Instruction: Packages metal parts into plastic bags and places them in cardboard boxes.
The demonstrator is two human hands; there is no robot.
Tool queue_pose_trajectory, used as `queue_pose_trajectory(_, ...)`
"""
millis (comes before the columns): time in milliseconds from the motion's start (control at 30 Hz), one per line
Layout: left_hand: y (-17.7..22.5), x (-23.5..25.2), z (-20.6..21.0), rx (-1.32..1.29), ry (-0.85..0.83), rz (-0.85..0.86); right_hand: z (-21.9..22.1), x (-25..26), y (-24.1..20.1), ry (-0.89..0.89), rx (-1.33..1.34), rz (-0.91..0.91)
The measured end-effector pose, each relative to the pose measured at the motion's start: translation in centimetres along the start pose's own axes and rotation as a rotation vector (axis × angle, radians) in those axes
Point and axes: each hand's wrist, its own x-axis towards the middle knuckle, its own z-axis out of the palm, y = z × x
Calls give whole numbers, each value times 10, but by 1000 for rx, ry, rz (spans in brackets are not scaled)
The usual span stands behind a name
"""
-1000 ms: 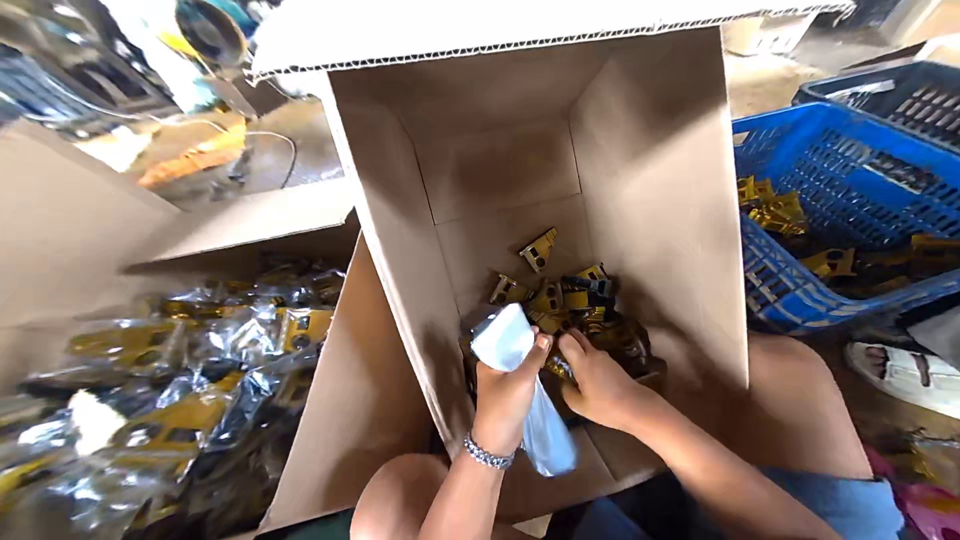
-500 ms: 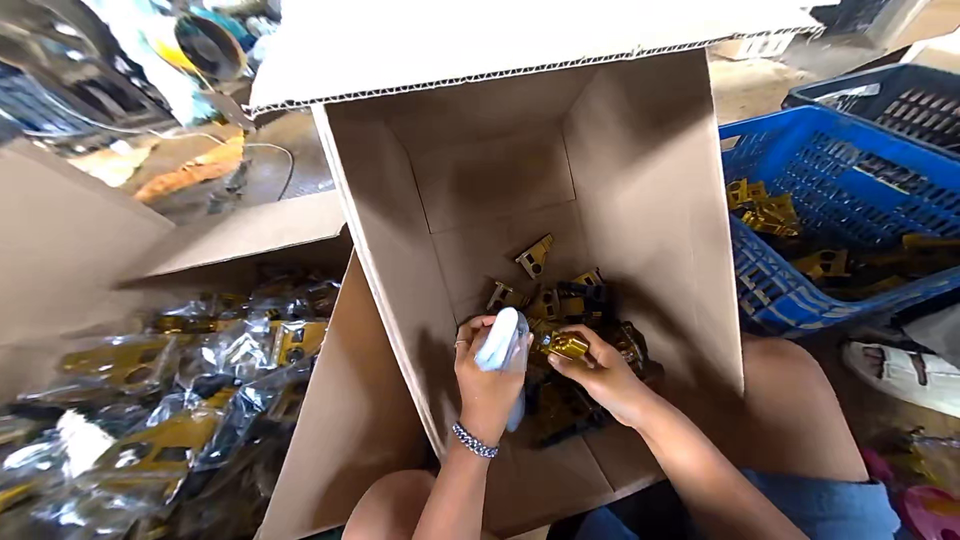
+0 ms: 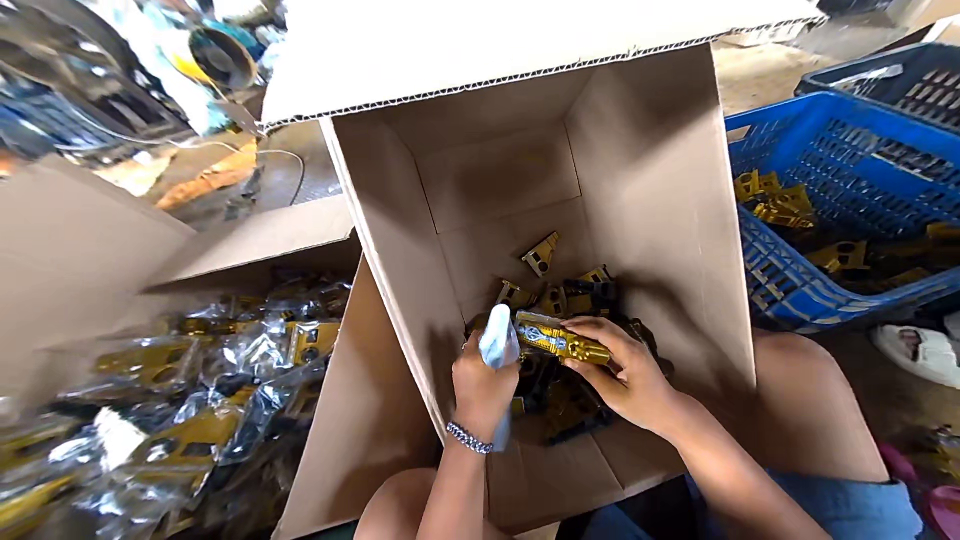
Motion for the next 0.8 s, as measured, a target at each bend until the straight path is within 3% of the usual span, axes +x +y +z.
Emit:
queue_pose_trajectory(167, -3, 2, 3, -282, 72, -9, -6, 1, -8, 29, 156, 118)
queue_pose_trajectory(367, -11, 2, 0, -182, 47, 135, -15, 2, -15, 10, 208, 200)
queue_pose_trajectory(433, -6, -1, 0, -161, 54, 93, -14, 1, -13, -15, 48, 128)
queue_pose_trajectory(533, 17, -14, 1, -512, -2, -78, -5, 0, -10, -109, -301, 46)
queue_pose_trajectory(600, 26, -22, 5, -725, -40, -94, 2, 0, -7, -164, -275, 145)
queue_pose_trajectory(667, 26, -20, 5, -773, -108, -110, 6, -2, -1, -125, -148, 259)
queue_pose_trajectory(733, 21, -18, 3, -754, -235, -131, -2, -2, -4, -140, -203, 305)
queue_pose_trajectory(800, 17, -18, 1, -676, -320, -168, -28, 10, -20, -339, -384, 439)
